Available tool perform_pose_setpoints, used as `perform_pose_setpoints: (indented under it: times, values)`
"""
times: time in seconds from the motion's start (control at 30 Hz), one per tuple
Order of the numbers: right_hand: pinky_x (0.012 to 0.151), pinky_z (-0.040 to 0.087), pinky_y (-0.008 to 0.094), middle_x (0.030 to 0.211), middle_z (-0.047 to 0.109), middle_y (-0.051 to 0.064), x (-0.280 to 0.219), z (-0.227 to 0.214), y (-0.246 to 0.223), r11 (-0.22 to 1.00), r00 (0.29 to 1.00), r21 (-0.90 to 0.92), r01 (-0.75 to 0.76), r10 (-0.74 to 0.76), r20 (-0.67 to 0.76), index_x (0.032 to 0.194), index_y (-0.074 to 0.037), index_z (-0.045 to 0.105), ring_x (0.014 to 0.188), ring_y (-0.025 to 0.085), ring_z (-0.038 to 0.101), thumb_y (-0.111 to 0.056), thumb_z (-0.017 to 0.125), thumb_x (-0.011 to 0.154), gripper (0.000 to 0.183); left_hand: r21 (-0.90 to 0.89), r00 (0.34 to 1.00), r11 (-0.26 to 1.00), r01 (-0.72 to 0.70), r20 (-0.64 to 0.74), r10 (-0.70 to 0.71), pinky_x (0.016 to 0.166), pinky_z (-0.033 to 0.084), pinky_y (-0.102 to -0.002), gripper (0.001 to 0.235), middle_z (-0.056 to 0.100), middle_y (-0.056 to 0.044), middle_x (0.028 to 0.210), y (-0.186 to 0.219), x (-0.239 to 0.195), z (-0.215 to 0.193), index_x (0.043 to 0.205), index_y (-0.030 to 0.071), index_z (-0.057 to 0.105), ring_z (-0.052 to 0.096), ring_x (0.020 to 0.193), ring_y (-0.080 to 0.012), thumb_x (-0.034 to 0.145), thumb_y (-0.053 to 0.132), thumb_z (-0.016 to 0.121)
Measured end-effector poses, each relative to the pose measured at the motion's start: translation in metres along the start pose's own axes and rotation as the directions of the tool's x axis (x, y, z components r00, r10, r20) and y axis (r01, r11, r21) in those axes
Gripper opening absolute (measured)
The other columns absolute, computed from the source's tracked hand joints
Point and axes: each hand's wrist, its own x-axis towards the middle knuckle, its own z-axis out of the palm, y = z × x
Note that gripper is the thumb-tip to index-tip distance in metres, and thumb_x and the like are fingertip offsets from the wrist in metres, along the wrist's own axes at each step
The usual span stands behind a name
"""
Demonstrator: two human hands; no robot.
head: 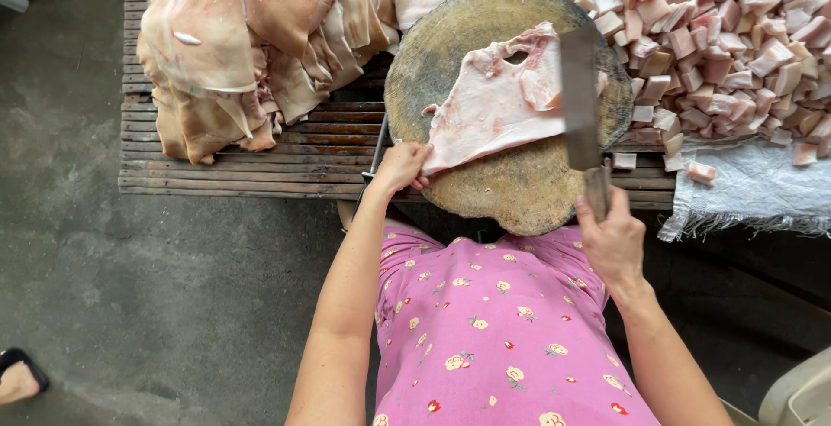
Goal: The person cuts large slabs of pork skin and fat into small cubes using a large cleaver on a wooden cutting board.
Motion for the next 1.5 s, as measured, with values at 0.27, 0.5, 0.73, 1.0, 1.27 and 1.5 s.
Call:
perform_pose_setpoints:
  times: [0.27,0.5,0.73,1.0,1.27,1.5]
  values:
    - [0.063,0.058,0.053,0.083,0.072,0.027,-0.013,0.021,0.008,0.934,0.968,-0.254,0.249,-0.246,0.046,0.125,0.001,0.056,0.072,0.046,0.071,-0.034,0.064,0.099,0.045,0.548,0.761,0.803,-0.233,-0.412,0.502,0.088,0.049,-0.047,0.048,0.066,-0.021,0.105,0.023,0.044,0.034,0.118,0.000,0.064,0.062,0.102,-0.0357,0.091,0.039,0.070]
    - [0.055,0.059,0.046,0.069,0.070,0.021,0.023,-0.011,-0.025,0.995,0.993,-0.074,0.073,-0.065,0.102,0.123,0.000,0.058,0.063,0.035,0.073,-0.033,0.062,0.101,0.040,0.384,0.786,0.857,-0.345,-0.381,0.487,0.077,0.052,-0.049,0.039,0.070,-0.022,0.093,0.025,0.057,0.067,0.122,0.003,0.047,0.068,0.086,-0.0399,0.106,0.036,0.060]
    - [0.049,0.052,0.031,0.073,0.062,0.008,0.069,-0.064,-0.085,0.851,0.821,0.051,0.522,-0.486,-0.299,0.125,-0.001,0.047,0.056,0.017,0.062,-0.028,0.062,0.115,0.032,0.398,0.821,0.899,-0.184,-0.441,0.363,0.084,0.054,-0.043,0.058,0.068,-0.017,0.107,0.054,0.044,0.067,0.148,0.014,0.038,0.065,0.097,-0.0285,0.099,0.035,0.059]
    - [0.049,0.052,0.026,0.075,0.063,0.003,0.037,-0.086,-0.065,0.834,0.944,0.466,0.296,-0.183,-0.273,0.119,-0.001,0.048,0.057,0.010,0.062,-0.027,0.062,0.115,0.030,0.790,0.496,0.301,-0.534,0.005,0.868,0.115,0.037,-0.051,0.034,0.057,-0.012,0.137,0.120,0.089,0.162,0.119,0.017,0.065,0.047,0.135,-0.0292,0.086,0.023,0.070]
    - [0.056,0.058,0.043,0.069,0.070,0.020,0.044,-0.052,0.004,0.999,0.996,-0.052,-0.016,0.012,-0.085,0.128,0.001,0.054,0.060,0.032,0.072,-0.032,0.060,0.105,0.040,-0.398,0.903,0.880,-0.259,0.224,0.367,0.082,0.066,-0.038,0.036,0.075,-0.013,0.101,0.141,0.091,0.091,0.136,0.006,0.055,0.075,0.085,-0.0215,0.105,0.024,0.049]
    - [0.068,0.057,0.059,0.083,0.071,0.031,0.034,0.010,0.011,0.989,0.999,-0.149,0.002,0.005,0.052,0.132,-0.003,0.047,0.078,0.052,0.071,-0.034,0.057,0.103,0.043,-0.715,0.923,0.699,-0.033,0.247,0.296,0.068,0.066,-0.035,0.045,0.073,-0.014,0.094,0.130,0.023,0.010,0.142,0.005,0.049,0.074,0.075,-0.0207,0.104,0.030,0.052]
